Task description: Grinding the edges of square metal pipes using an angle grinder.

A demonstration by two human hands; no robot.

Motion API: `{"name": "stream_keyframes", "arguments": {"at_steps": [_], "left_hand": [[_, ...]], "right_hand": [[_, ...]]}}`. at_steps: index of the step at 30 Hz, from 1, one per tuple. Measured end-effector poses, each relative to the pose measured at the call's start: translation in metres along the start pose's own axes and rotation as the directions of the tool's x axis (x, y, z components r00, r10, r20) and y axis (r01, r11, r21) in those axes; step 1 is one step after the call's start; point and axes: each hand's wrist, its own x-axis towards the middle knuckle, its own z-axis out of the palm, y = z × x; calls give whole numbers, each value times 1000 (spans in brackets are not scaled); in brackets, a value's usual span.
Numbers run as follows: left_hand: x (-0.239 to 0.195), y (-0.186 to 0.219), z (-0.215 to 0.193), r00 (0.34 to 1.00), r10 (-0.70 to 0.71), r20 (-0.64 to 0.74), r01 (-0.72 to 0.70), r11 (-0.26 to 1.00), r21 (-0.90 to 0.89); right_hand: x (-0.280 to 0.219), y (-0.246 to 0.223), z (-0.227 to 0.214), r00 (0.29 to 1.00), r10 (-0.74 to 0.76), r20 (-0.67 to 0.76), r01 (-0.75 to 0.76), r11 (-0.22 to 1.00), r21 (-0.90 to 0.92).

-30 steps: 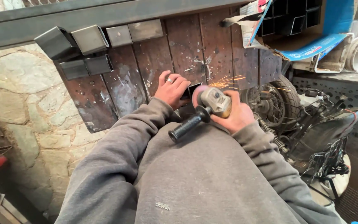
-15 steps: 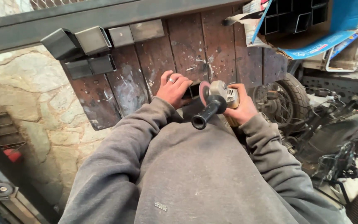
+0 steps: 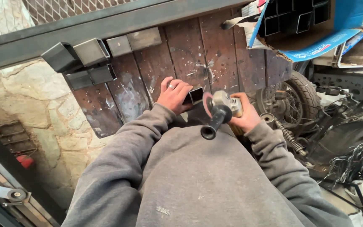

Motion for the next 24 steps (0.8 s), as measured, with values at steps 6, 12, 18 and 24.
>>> {"name": "stream_keyframes", "arguments": {"at_steps": [6,12,18,24], "left_hand": [[-1,-1,-1,1000,-5,5,5,1000,-6],[-1,-1,-1,1000,-5,-2,5,1000,-1],[-1,-2,-2,999,11,-33,-11,1000,5],[0,-3,-4,999,8,-31,-8,1000,-21]], "right_hand": [[16,-24,1,1000,25,19,-25,1000,10],[-7,14,0,998,3,58,-7,997,72],[-7,27,3,995,28,91,-51,963,264],[26,16,1,996,-31,78,12,972,233]]}}
